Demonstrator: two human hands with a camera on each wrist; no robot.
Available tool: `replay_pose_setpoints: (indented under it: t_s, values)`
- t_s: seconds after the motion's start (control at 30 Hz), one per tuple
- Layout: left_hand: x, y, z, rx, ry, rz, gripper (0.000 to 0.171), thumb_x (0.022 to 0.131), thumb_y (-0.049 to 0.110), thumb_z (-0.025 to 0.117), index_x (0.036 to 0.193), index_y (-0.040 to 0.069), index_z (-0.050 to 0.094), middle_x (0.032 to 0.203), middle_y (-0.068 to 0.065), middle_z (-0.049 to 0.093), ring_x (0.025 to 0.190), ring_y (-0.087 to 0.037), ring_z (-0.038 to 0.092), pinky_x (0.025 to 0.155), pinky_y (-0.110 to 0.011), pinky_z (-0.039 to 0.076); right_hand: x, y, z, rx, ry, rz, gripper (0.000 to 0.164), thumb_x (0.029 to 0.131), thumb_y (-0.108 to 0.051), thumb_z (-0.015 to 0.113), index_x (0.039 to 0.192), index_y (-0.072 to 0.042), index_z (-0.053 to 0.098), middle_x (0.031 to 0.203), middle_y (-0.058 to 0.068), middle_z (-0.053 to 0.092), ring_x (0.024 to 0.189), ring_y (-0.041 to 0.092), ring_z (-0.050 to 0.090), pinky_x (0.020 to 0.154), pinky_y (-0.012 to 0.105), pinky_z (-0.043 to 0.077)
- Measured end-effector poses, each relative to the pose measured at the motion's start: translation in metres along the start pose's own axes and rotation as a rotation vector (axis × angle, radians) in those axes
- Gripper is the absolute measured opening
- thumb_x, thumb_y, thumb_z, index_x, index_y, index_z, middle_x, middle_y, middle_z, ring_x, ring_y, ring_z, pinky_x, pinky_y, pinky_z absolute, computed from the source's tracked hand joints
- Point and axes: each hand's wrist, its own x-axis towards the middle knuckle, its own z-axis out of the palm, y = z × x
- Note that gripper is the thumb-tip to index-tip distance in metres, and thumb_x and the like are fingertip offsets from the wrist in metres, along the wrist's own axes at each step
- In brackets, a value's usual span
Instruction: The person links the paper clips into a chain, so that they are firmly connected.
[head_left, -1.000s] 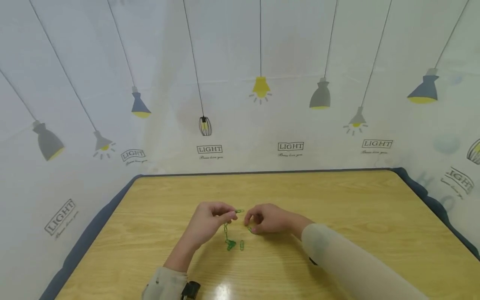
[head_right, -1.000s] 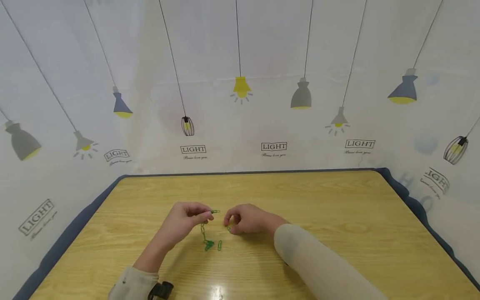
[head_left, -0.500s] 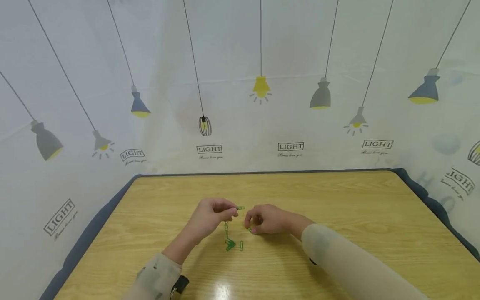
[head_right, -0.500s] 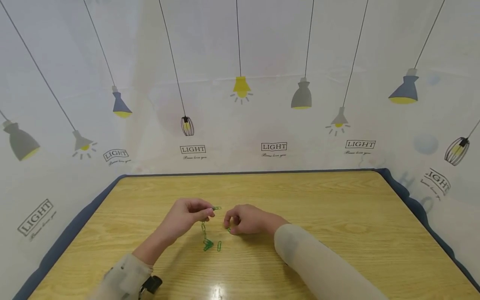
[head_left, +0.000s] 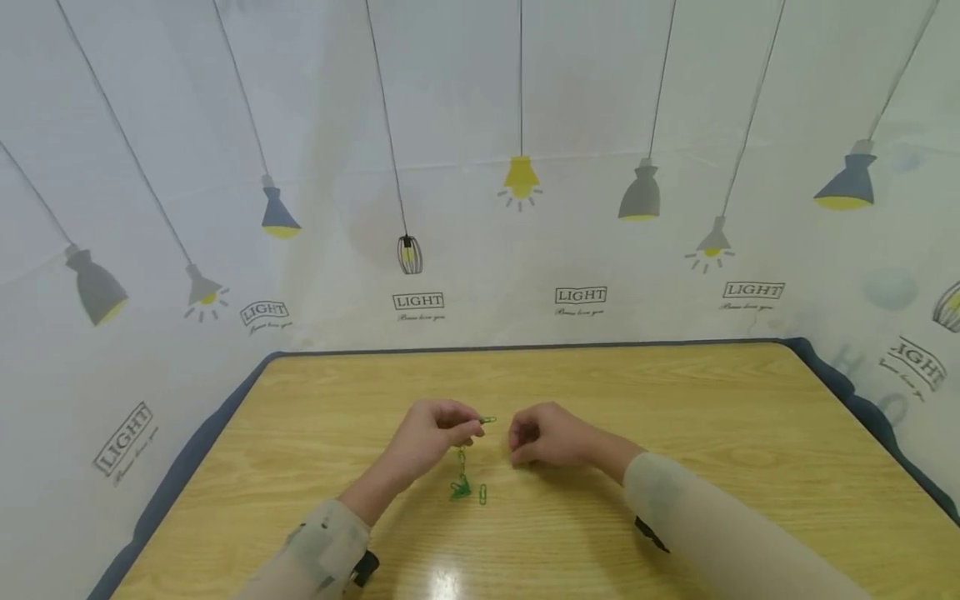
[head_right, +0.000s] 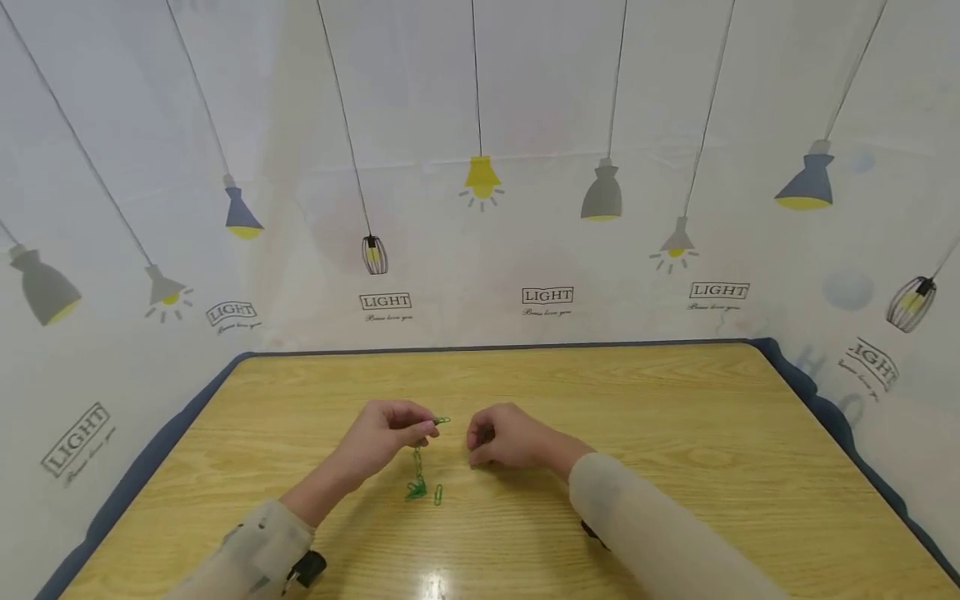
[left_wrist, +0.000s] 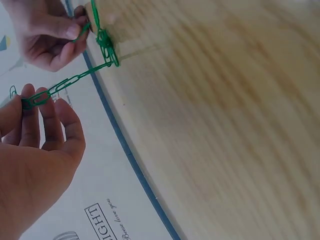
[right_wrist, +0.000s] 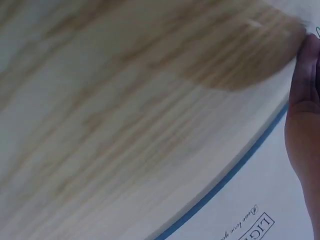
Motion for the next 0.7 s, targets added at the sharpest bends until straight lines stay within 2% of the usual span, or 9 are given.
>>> replay_pose_setpoints:
  t_s: [0.13,0.27,0.33,0.43,0.53,0.7]
  values:
    - [0.001,-0.001,0.005,0.006,0.0,0.017,0.02,0.103,0.012,0.07,0.115,-0.004,0.076,0.104,-0.012,0.08,0.094,-0.026,0.075,0.086,-0.036,0.064,-0.009,-0.007,-0.011,0.129,0.082,-0.001,0.011,0.099,-0.002,0.072,0.108,0.004,0.071,0.096,0.015,0.074,0.081,0.019,0.072,0.073,0.038,0.066]
    - [0.002,0.0,0.008,0.065,0.015,0.021,0.019,0.104,0.015,0.07,0.114,0.001,0.078,0.102,-0.01,0.081,0.089,-0.019,0.073,0.084,-0.04,0.063,-0.014,-0.023,-0.022,0.21,0.206,-0.012,0.012,0.103,-0.005,0.068,0.111,0.004,0.072,0.107,0.025,0.075,0.088,0.025,0.076,0.085,0.048,0.066]
    - [0.003,0.0,0.008,0.096,0.023,0.019,0.019,0.104,0.018,0.07,0.114,0.004,0.079,0.102,-0.009,0.081,0.087,-0.015,0.071,0.083,-0.04,0.062,-0.017,-0.032,-0.024,0.23,0.262,-0.025,0.011,0.104,-0.007,0.067,0.111,0.002,0.072,0.107,0.023,0.075,0.091,0.027,0.076,0.086,0.046,0.066]
    - [0.003,0.002,0.009,0.122,0.035,0.016,0.019,0.104,0.019,0.07,0.114,0.006,0.08,0.101,-0.007,0.081,0.088,-0.015,0.071,0.081,-0.036,0.062,-0.02,-0.042,-0.023,0.256,0.333,-0.05,0.011,0.104,-0.008,0.069,0.11,0.0,0.073,0.102,0.016,0.076,0.089,0.027,0.074,0.08,0.037,0.066]
    - [0.002,0.003,0.009,0.136,0.049,0.017,0.018,0.105,0.019,0.07,0.114,0.007,0.08,0.102,-0.005,0.081,0.09,-0.016,0.072,0.081,-0.034,0.062,-0.021,-0.049,-0.016,0.285,0.361,-0.063,0.013,0.103,-0.01,0.071,0.109,0.001,0.074,0.096,0.014,0.076,0.083,0.022,0.073,0.074,0.03,0.064]
    - [0.0,0.003,0.01,0.162,0.066,0.027,0.017,0.104,0.019,0.07,0.113,0.008,0.08,0.106,-0.003,0.081,0.093,-0.015,0.072,0.081,-0.034,0.063,-0.023,-0.054,0.001,0.393,0.369,-0.018,0.015,0.101,-0.009,0.072,0.107,0.005,0.074,0.093,0.015,0.076,0.078,0.016,0.074,0.08,0.039,0.067]
